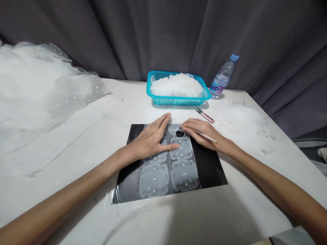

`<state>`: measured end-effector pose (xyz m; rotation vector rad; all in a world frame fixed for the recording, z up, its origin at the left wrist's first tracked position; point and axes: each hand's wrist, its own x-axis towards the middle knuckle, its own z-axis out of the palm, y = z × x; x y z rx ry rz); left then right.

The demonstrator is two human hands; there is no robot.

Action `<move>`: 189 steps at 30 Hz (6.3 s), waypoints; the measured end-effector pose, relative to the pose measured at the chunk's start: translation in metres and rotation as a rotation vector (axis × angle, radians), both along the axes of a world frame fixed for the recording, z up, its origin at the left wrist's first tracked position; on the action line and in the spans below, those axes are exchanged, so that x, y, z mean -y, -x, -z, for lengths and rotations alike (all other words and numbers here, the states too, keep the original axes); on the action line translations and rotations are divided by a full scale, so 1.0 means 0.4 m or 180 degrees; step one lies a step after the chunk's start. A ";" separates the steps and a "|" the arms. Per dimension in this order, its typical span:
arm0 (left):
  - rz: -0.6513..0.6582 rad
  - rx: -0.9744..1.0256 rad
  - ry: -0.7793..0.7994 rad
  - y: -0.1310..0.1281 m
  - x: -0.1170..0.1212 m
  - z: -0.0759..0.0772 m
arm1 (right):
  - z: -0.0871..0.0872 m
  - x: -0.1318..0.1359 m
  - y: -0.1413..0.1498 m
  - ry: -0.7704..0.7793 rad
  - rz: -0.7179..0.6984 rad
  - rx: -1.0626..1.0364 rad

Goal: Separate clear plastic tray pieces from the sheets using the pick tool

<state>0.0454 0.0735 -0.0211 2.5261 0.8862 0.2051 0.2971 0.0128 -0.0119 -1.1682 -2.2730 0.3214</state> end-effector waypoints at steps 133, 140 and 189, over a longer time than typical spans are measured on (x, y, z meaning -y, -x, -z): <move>-0.0243 0.1962 -0.0189 0.023 0.068 0.006 | -0.081 -0.018 0.026 0.0339 -0.0529 -0.0789; 0.0441 0.0808 -0.0119 0.037 0.039 -0.017 | -0.052 -0.050 0.011 0.0976 0.0084 -0.1709; 0.1026 0.0397 -0.0677 0.021 0.040 -0.028 | -0.020 0.161 -0.017 0.1516 0.0180 -0.1372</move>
